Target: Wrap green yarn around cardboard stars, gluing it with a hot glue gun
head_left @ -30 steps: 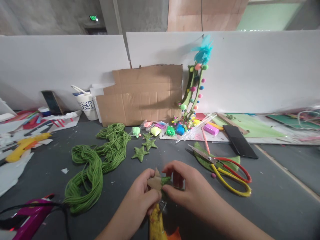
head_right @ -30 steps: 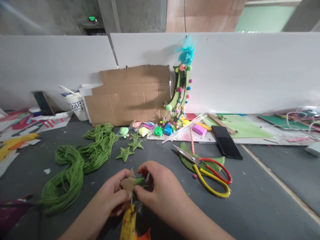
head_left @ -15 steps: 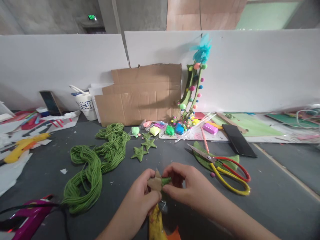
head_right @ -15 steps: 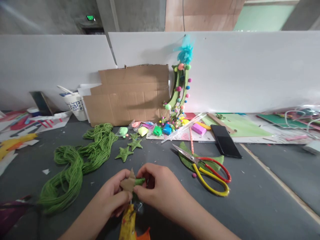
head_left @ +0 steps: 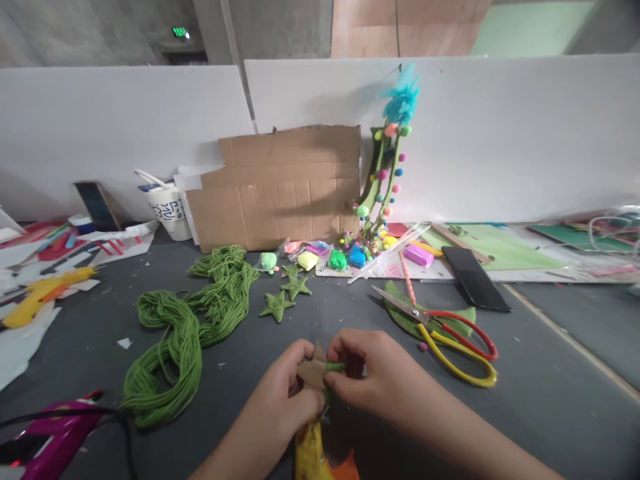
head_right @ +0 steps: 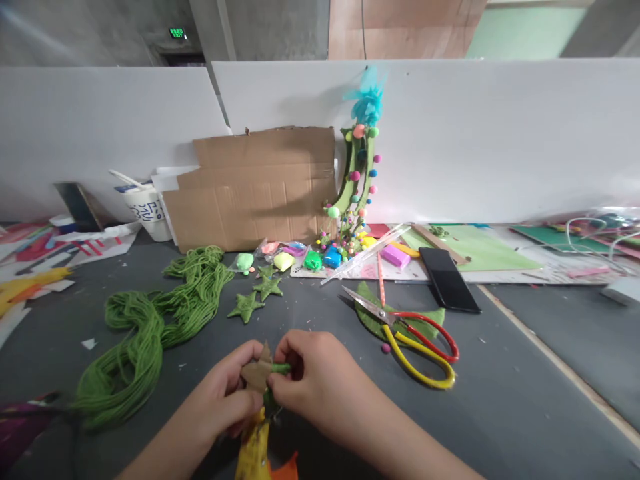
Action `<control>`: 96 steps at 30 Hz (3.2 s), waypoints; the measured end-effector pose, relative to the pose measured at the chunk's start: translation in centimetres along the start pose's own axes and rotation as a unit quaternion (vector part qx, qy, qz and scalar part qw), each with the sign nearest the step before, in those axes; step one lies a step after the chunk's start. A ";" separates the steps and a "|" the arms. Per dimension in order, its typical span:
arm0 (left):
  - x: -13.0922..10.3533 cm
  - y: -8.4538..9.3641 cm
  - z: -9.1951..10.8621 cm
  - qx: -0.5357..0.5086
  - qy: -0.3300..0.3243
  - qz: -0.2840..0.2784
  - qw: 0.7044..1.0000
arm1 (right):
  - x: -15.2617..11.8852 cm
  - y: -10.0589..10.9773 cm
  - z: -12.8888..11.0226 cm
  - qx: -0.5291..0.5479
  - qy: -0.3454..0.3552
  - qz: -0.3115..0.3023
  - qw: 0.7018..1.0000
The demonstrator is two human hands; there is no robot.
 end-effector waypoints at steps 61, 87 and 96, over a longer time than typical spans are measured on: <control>4.1 1.0 -0.3 0.060 -0.055 0.020 0.996 | 2.1 1.7 1.7 0.102 0.011 -0.019 0.995; 4.0 5.5 0.3 0.024 -0.041 0.191 0.980 | 3.0 -4.7 3.1 -0.325 0.216 0.068 0.918; 4.2 6.1 0.0 -0.022 -0.034 0.228 0.973 | 3.6 -2.6 3.2 -0.287 0.147 0.095 0.942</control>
Point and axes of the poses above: each hand's wrist, its own x-axis towards the middle knuckle, its own y-axis out of the back of the hand, z = x × y, the point moved 3 cm from there along x, towards the middle knuckle, and after that the axes turned 13 degrees about -y, right-handed, at the moved point
